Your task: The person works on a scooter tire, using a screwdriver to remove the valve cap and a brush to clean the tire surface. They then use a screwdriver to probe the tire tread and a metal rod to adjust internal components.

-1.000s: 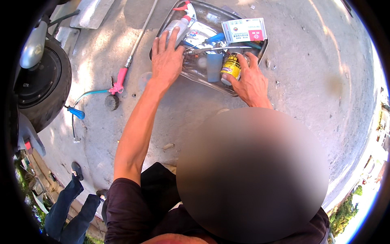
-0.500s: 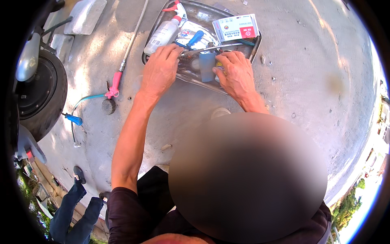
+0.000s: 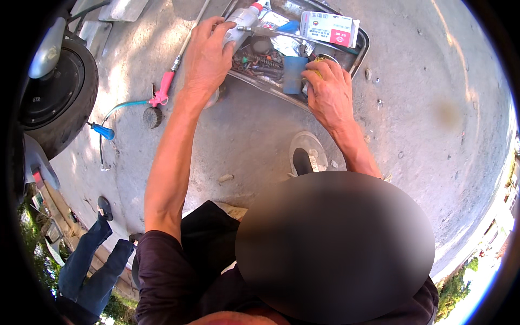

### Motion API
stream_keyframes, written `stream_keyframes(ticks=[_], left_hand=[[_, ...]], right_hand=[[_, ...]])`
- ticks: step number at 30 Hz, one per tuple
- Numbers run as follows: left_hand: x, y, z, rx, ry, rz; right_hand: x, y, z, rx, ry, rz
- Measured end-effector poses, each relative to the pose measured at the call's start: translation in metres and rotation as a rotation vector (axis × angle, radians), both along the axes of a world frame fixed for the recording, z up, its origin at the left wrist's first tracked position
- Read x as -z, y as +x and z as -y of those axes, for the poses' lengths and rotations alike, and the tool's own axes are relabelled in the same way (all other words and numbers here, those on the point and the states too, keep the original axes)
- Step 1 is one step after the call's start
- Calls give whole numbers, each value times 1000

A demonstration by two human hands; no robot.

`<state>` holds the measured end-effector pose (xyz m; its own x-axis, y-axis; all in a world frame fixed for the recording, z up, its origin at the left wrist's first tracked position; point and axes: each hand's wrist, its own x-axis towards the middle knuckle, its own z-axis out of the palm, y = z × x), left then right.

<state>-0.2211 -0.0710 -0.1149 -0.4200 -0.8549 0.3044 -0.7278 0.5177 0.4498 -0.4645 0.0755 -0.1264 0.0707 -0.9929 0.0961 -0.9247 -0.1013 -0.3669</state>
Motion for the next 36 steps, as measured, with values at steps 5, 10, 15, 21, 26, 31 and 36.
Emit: stream_keyframes(ticks=[5, 10, 15, 21, 26, 31, 36], left_hand=[[-1, 32, -3, -3, 87, -35], [-16, 57, 5, -58, 109, -53], [-68, 79, -9, 19, 80, 21], [-140, 115, -37, 376, 78, 390], [-183, 156, -77, 374, 179, 432], [-197, 172, -109, 178, -240, 252], [-167, 204, -142, 4, 76, 363]], right_hand=[[13, 33, 18, -221, -97, 4], [36, 49, 38, -314, 13, -150], [31, 51, 47, -313, 132, -107], [-16, 40, 56, -54, 201, 386], [-51, 50, 52, -6, 322, 818], [-97, 109, 72, -496, 183, 663], [-134, 176, 107, -988, 289, 487]])
